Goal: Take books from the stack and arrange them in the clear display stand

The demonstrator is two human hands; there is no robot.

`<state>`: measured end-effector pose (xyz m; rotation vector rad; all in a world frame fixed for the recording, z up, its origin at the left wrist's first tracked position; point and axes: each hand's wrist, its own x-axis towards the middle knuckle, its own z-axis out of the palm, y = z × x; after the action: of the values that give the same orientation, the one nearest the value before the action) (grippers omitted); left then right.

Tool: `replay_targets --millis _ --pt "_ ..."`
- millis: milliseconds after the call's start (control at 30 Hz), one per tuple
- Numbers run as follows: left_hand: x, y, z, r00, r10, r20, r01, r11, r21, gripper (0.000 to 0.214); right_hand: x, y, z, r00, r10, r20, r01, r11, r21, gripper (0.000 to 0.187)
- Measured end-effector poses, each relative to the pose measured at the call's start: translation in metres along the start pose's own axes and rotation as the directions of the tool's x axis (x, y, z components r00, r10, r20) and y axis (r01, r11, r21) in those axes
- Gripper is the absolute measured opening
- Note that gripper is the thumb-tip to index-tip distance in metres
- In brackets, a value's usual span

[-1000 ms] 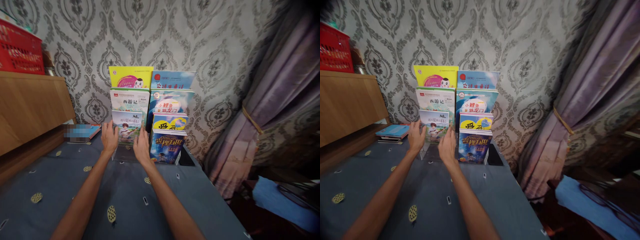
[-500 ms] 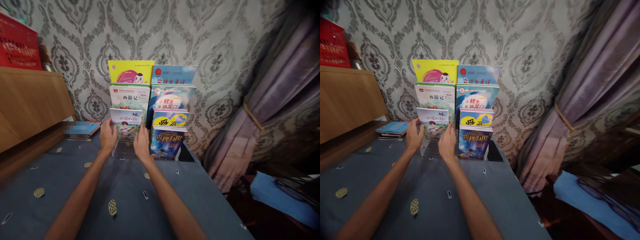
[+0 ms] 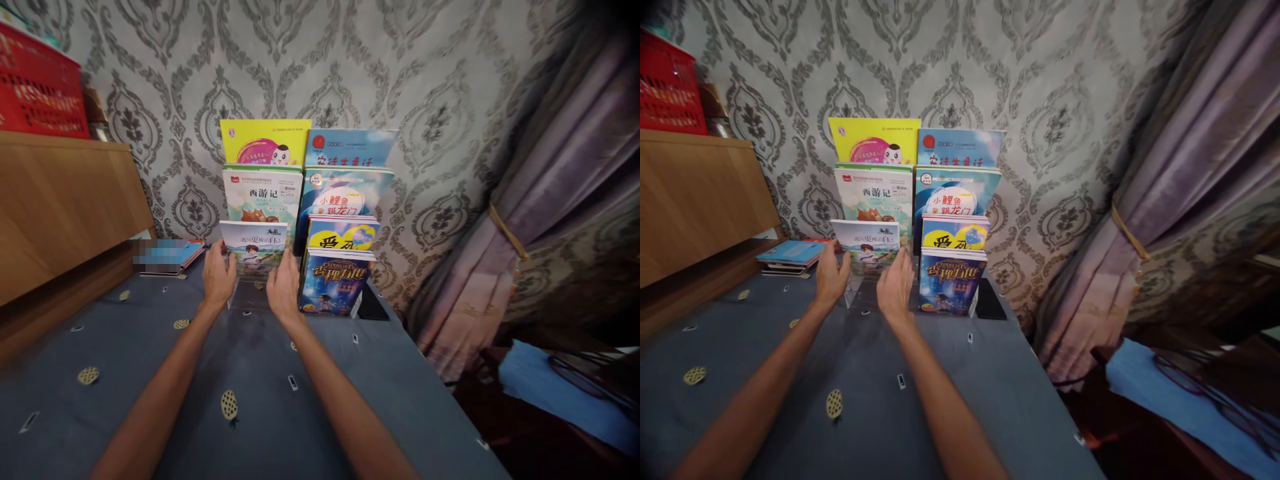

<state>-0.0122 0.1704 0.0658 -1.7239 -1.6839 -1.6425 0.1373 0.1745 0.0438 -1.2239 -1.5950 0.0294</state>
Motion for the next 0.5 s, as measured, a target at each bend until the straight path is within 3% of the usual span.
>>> replay_targets --millis 333,400,500 --pt "-0.010 -0.001 -0.019 1.000 -0.006 0.023 0.006 1.000 -0.019 0.034 -0.013 0.001 -0.006 0.999 0.008 0.045 -0.008 1.000 -0.001 0.068" --pt "-0.010 0.006 -0.026 1.000 -0.017 -0.016 0.017 1.000 -0.013 0.028 -0.017 0.002 -0.007 0.999 0.004 0.048 -0.005 1.000 0.007 0.068" --pt "-0.013 0.035 -0.045 0.997 0.029 -0.070 -0.032 0.999 -0.036 0.018 -0.029 0.005 -0.008 0.999 -0.007 0.053 0.005 1.000 0.022 0.067"
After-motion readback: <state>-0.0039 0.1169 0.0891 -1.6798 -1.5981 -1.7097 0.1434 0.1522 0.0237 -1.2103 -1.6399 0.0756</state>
